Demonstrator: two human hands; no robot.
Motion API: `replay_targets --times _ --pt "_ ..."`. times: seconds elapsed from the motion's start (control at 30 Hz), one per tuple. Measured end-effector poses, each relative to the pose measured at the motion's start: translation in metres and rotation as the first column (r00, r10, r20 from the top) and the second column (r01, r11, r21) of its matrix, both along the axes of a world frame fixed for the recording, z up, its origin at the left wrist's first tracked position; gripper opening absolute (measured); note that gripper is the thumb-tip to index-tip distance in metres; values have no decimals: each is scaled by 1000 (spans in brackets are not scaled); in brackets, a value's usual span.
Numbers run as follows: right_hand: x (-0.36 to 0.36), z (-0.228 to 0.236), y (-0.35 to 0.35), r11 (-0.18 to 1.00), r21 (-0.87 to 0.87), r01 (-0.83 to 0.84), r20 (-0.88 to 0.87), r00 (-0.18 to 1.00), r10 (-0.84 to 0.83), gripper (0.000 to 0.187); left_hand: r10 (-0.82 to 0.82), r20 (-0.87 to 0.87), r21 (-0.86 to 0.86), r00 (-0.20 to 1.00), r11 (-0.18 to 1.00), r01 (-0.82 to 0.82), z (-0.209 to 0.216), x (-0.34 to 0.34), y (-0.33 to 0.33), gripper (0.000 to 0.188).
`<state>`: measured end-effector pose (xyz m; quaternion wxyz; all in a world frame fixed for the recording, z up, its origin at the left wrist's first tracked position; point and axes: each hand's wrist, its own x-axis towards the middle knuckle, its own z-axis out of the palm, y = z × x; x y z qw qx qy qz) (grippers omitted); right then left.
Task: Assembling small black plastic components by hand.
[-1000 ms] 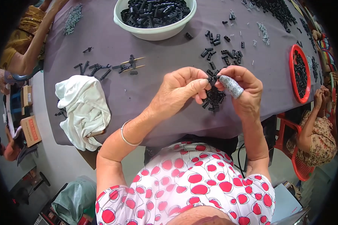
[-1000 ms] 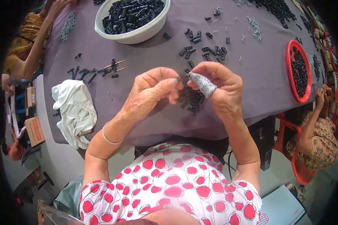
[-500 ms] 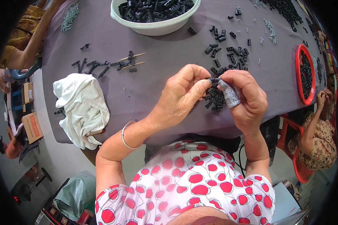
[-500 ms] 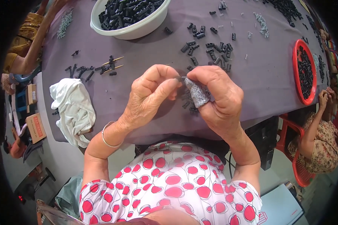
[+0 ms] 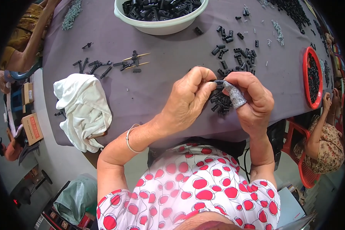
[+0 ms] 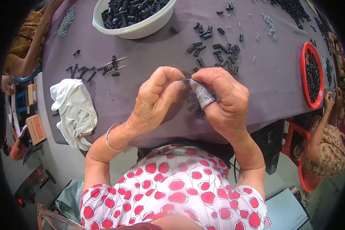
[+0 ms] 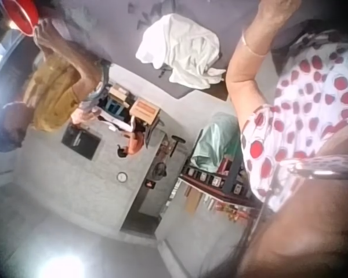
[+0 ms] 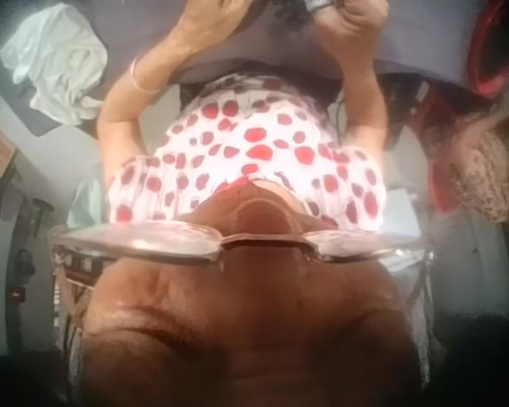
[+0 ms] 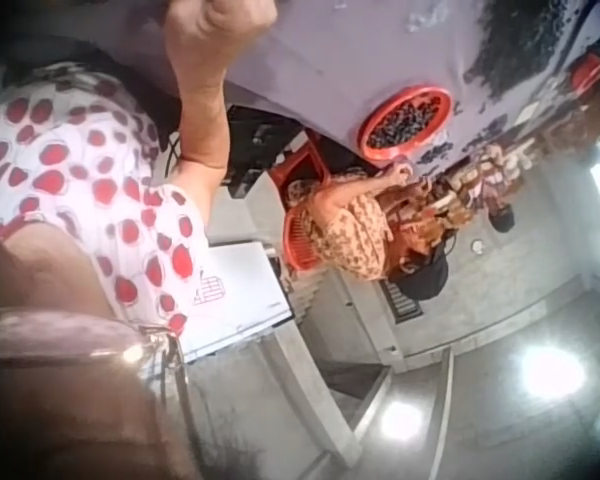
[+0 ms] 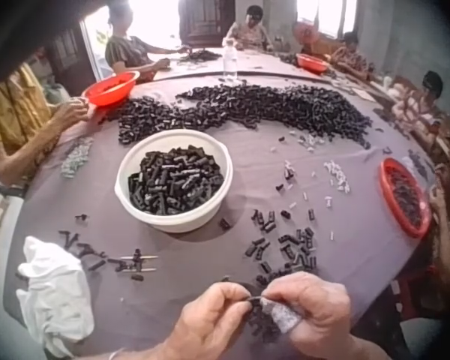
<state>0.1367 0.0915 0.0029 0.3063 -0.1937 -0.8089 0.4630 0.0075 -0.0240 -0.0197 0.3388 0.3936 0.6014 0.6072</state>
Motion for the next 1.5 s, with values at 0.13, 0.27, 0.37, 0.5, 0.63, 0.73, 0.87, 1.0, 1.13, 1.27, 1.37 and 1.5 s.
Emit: replay_targets --times 0.13,0.27,0.37,0.5,0.63,0.73,0.87,1.0,1.13,1.27,1.37,1.5 --pt "-3 1 0 1000 -22 1 -6 1000 -2 32 4 9 2 1000 1000 -4 1 -1 0 8" --pt "-6 0 0 999 -36 1 -14 1000 -1 32 -1 68 -19 998 1000 2 5 -3 -3 8" --pt "-9 -1 0 1000 -14 2 -14 1000 -2 32 0 70 -13 998 1000 1 4 -5 -3 8" --pt "-12 -3 -2 999 -40 15 -7 1000 -15 32 17 76 -39 997 999 -14 6 -7 -2 8" --pt "-17 -2 3 999 30 -33 12 999 33 31 27 14 -27 1000 999 -27 0 -9 -2 12" --pt "-19 -3 2 991 127 -49 7 999 49 32 38 88 -68 995 997 -32 3 -11 -1 10" --pt "-17 -5 -2 970 238 -45 -28 998 53 40 -16 440 -68 898 996 51 2 -13 -1 12" --pt "-15 -6 -10 950 313 9 -68 998 12 50 -129 639 77 758 992 103 0 -20 2 19" --pt "-16 -14 -15 928 365 71 -110 993 -33 52 -186 741 88 645 979 181 1 -25 1 17" --pt "-16 -18 -15 911 402 93 -134 990 -42 52 -193 764 80 615 975 206 2 -27 1 16" --pt "-18 -17 -15 894 435 107 -162 986 -39 52 -207 759 92 617 973 213 0 -27 -1 17" --pt "-18 -19 -17 874 473 113 -175 984 -33 51 -159 729 64 666 984 165 8 -20 1 21"
